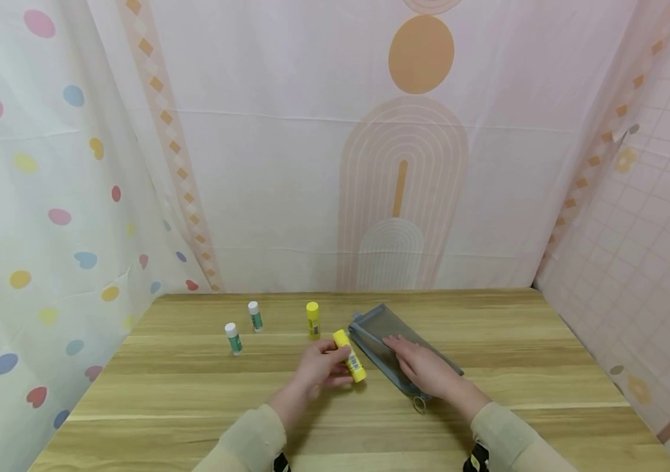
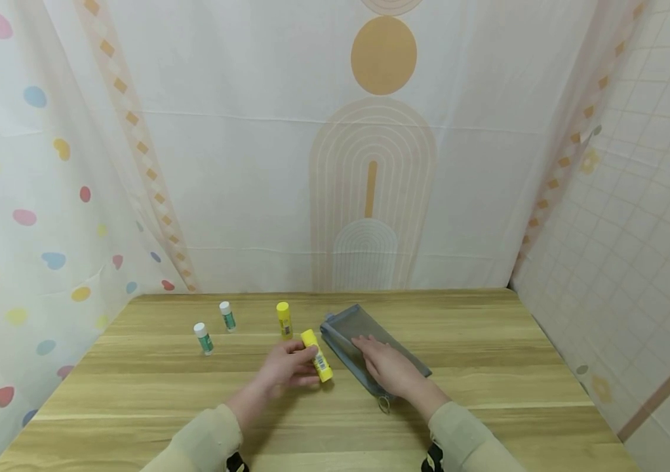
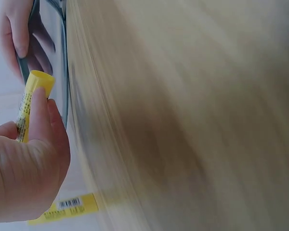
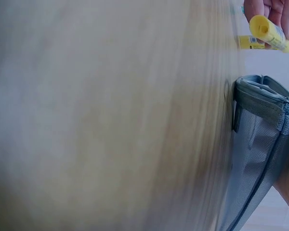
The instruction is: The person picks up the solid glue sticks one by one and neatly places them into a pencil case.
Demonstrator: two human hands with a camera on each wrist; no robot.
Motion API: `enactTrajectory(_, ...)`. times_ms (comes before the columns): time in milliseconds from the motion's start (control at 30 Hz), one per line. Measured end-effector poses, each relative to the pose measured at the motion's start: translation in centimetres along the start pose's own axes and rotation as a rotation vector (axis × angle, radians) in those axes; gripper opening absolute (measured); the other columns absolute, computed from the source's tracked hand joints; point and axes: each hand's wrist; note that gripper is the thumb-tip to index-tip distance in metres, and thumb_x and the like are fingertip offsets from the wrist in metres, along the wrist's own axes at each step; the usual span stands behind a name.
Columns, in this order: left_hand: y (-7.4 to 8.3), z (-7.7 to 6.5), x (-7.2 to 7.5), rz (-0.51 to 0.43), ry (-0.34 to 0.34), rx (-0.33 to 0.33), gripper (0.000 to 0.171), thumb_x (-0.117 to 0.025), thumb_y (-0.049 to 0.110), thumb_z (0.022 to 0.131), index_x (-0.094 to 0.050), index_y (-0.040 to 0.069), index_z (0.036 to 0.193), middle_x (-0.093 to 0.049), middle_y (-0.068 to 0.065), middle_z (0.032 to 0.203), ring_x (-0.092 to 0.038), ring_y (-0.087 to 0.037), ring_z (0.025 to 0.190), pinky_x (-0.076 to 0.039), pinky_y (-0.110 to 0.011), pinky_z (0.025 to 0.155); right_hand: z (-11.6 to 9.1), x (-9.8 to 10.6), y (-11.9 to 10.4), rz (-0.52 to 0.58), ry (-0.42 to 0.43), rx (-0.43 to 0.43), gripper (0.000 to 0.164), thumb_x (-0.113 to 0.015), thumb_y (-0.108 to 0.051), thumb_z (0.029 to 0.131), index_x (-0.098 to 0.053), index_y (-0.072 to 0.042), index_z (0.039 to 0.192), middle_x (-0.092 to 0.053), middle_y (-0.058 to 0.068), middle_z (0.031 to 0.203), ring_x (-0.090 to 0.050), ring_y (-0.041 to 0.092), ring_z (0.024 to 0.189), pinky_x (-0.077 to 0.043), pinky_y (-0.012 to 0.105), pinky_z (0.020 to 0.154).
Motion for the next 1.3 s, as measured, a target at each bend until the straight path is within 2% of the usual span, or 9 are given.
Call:
enactTrajectory(300,-0.3,0.1,-1.6,-0.024,-0.034,0.016,0.033,-0.063,0.012,0.098,-0.055,-0.011,0.12,-0.066,-0.02,0.093,-0.066,-0.022,0.075,-0.061,-0.039,0.071,0.0,0.0,0.0,-0.006,0.025,0.016,0.041,-0.052,-0.002,0.101,-0.049,0.002,0.141,-0.049,0.024,0.143,-0.046,0.043,0.131,-0.041,0.062,0.101)
enactTrajectory(833,-0.6,0.2,-2.9,-0.094,-0.005,0.08,0.028,-0.062,0.012,0.098,-0.056,-0.008,0.117,-0.063,-0.017,0.09,-0.064,-0.02,0.071,-0.061,-0.037,0.072,0.1,-0.2,0.0,0.016,0.019,0.006,0.039,-0.05,-0.003,0.102,-0.05,0.002,0.141,-0.048,0.024,0.144,-0.042,0.044,0.134,-0.037,0.067,0.102)
enactTrajectory(1167,-0.7,0.6,-3.9,-0.062,0.005,0.096,0.027,-0.061,0.013,0.099,-0.056,-0.008,0.115,-0.064,-0.017,0.089,-0.064,-0.019,0.068,-0.061,-0.035,0.07,0.1,-0.2,-0.1,0.022,0.016,0.002,0.039,-0.049,-0.003,0.102,-0.05,0.002,0.141,-0.048,0.025,0.143,-0.042,0.045,0.133,-0.037,0.068,0.101)
enactTrajectory(1300,-0.7,0.8,-4.3,-0.062,0.014,0.11,0.03,-0.061,0.013,0.1,-0.055,-0.009,0.12,-0.064,-0.018,0.091,-0.064,-0.019,0.07,-0.061,-0.034,0.071,0.1,-0.2,-0.1,0.028,0.019,0.003,0.039,-0.049,-0.003,0.102,-0.05,0.003,0.141,-0.049,0.026,0.143,-0.043,0.045,0.132,-0.038,0.067,0.101)
Point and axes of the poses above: each hand's wrist, its own z-axis towards the middle knuckle, its own x-axis out of the back of the hand, y = z × x
